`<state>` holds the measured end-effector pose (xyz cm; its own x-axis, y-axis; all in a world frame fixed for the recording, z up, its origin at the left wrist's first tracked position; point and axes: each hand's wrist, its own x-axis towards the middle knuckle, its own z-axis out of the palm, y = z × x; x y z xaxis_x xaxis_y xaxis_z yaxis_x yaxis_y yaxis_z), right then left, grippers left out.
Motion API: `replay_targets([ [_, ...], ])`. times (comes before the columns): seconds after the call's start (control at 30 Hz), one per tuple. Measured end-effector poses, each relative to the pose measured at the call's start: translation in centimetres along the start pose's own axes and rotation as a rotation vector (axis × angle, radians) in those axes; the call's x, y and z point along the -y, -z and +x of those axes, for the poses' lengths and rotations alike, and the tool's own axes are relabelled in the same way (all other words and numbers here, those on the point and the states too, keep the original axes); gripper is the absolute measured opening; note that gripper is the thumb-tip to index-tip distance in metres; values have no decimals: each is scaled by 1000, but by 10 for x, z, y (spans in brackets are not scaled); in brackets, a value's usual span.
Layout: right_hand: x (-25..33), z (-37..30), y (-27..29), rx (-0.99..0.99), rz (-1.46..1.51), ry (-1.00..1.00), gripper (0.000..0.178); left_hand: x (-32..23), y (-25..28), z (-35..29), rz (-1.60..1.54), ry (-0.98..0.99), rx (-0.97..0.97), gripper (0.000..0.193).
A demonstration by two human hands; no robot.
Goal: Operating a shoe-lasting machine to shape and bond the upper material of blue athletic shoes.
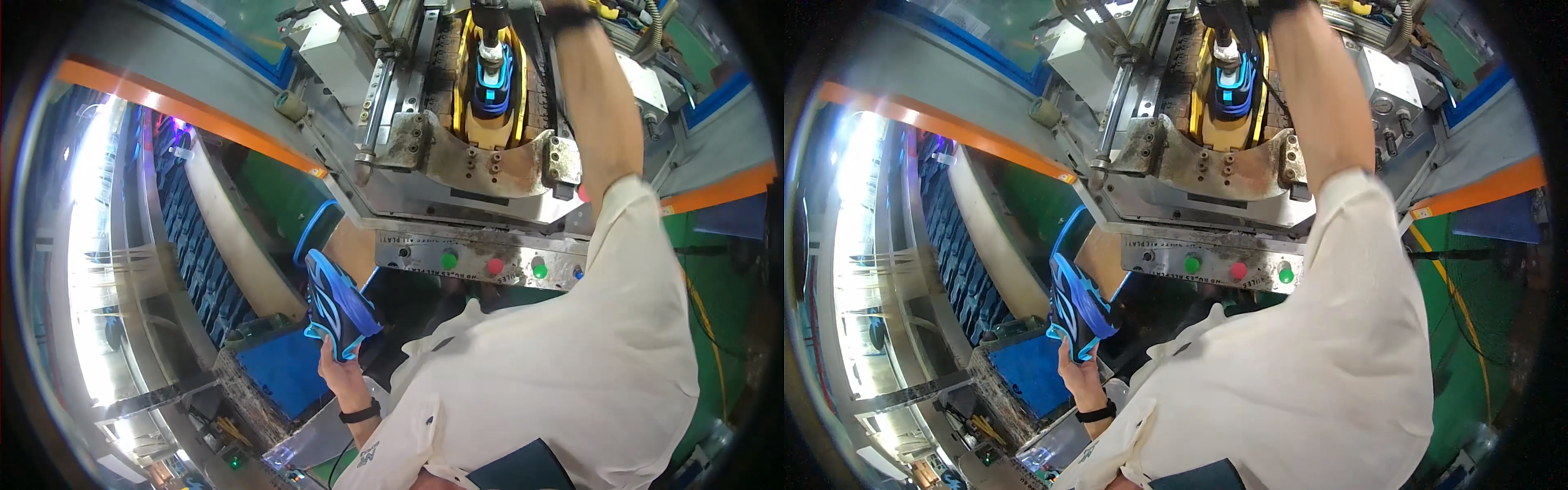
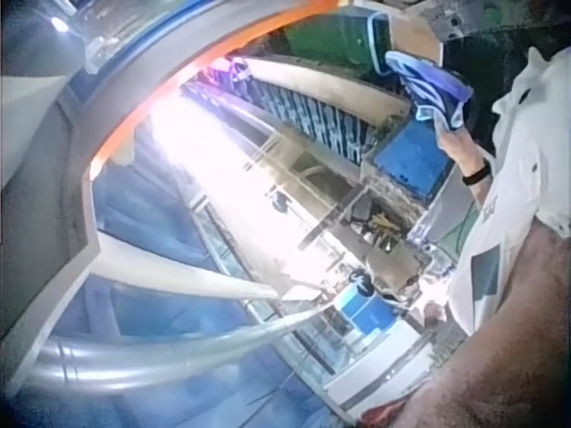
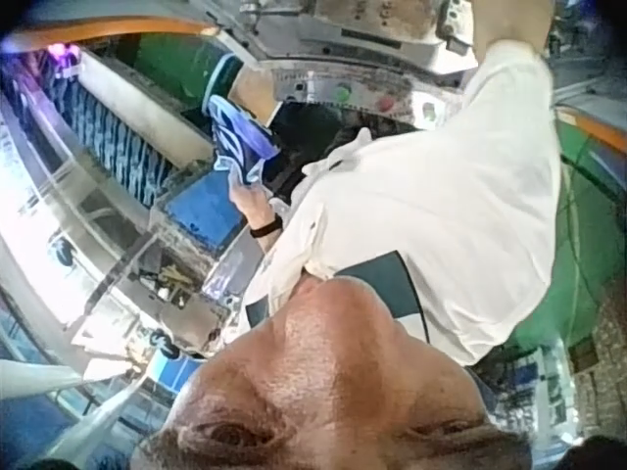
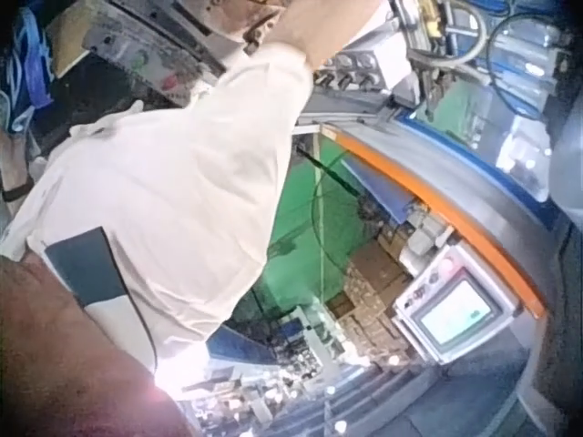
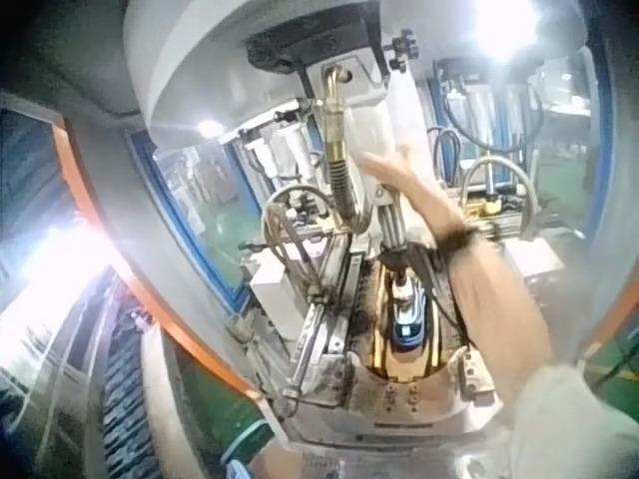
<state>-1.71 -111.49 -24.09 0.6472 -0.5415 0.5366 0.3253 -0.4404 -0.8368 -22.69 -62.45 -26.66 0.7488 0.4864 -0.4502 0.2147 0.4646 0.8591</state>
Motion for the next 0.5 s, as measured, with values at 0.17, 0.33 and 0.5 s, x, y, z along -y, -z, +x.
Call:
replay_targets([
  [0.17,17,-97,116,-37,-249,7,38,17,1,1,-50,27,59,24],
  [0.33,-165,24,203,12,-352,-64,39,9,22,-32,-58,-55,-124,26],
  [0.5,-310,398,295,155,-532,143,41,60,65,-30,328,-244,62,23],
])
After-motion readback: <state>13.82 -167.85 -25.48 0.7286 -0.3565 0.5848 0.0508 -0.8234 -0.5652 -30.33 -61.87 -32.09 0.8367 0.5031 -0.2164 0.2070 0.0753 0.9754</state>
